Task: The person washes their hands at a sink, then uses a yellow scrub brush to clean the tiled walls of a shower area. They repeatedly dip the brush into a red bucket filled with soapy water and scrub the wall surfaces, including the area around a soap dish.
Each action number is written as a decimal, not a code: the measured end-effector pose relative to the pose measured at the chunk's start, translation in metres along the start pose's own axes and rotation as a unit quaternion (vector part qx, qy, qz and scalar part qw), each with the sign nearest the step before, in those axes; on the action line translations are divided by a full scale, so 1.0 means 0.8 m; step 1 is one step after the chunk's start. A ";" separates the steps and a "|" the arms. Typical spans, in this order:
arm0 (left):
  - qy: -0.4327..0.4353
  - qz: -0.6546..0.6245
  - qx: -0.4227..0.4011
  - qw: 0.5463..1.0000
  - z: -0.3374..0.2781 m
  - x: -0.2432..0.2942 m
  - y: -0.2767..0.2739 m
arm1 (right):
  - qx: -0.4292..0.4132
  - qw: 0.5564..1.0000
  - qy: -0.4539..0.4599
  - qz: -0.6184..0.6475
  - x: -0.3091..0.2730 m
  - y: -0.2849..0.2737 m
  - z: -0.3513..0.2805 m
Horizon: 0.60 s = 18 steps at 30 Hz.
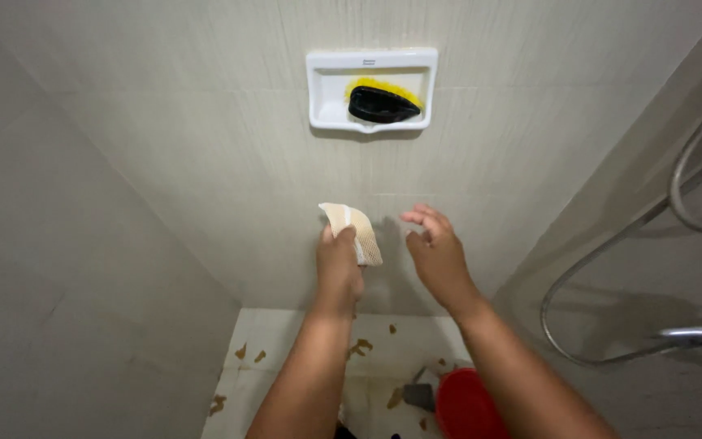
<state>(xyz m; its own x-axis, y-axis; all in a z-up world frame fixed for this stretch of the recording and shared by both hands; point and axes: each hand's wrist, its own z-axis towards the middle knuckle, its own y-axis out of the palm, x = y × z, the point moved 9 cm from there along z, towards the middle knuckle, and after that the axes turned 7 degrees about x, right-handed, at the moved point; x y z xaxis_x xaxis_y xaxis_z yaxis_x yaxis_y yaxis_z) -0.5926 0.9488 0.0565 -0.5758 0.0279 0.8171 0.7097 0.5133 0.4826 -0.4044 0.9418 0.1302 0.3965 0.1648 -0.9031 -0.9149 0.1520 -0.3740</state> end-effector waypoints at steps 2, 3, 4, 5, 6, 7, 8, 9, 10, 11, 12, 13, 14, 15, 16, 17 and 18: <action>0.002 0.026 -0.007 1.000 0.016 0.011 0.002 | 0.020 0.999 -0.043 -0.019 0.001 0.008 0.019; 0.006 0.046 -0.008 0.999 0.025 0.018 0.004 | 0.032 0.995 -0.089 -0.040 -0.004 0.012 0.028; 0.003 0.050 -0.013 0.999 0.040 0.015 0.001 | 0.038 0.995 -0.085 -0.040 0.001 0.021 0.039; 0.025 0.020 -0.048 0.998 0.055 0.023 0.008 | 0.047 0.993 -0.103 -0.044 -0.001 0.030 0.053; 0.046 -0.011 -0.084 0.995 0.070 0.032 0.014 | 0.056 0.990 -0.120 -0.047 -0.005 0.039 0.068; 0.046 -0.009 -0.090 0.995 0.081 0.044 0.019 | 0.063 0.990 -0.120 -0.046 -0.007 0.050 0.087; 0.058 0.007 -0.097 0.994 0.090 0.058 0.025 | 0.071 0.982 -0.154 -0.081 -0.015 0.062 0.105; 0.069 0.023 -0.100 0.992 0.098 0.072 0.029 | 0.075 0.973 -0.186 -0.116 -0.024 0.073 0.122; 0.069 0.024 -0.102 0.992 0.112 0.080 0.033 | 0.077 0.973 -0.184 -0.116 -0.032 0.082 0.142; 0.092 0.045 -0.111 0.989 0.125 0.090 0.035 | 0.085 0.973 -0.177 -0.125 -0.038 0.093 0.161; 0.115 0.066 -0.120 0.984 0.138 0.100 0.037 | 0.093 0.972 -0.169 -0.133 -0.044 0.103 0.179; 0.113 0.067 -0.125 0.983 0.151 0.109 0.037 | 0.097 0.972 -0.167 -0.135 -0.045 0.113 0.197; 0.101 0.074 -0.123 0.984 0.164 0.115 0.038 | 0.105 0.963 -0.184 -0.170 -0.050 0.121 0.216; 0.090 0.081 -0.120 0.985 0.174 0.122 0.041 | 0.110 0.952 -0.201 -0.203 -0.056 0.127 0.234; 0.089 0.082 -0.123 0.985 0.174 0.137 0.048 | 0.113 0.952 -0.199 -0.203 -0.060 0.130 0.255; 0.073 0.136 -0.093 0.984 0.176 0.146 0.046 | 0.102 0.944 -0.182 -0.256 -0.059 0.136 0.272; 0.057 0.190 -0.063 0.978 0.175 0.155 0.043 | 0.091 0.933 -0.163 -0.307 -0.057 0.141 0.288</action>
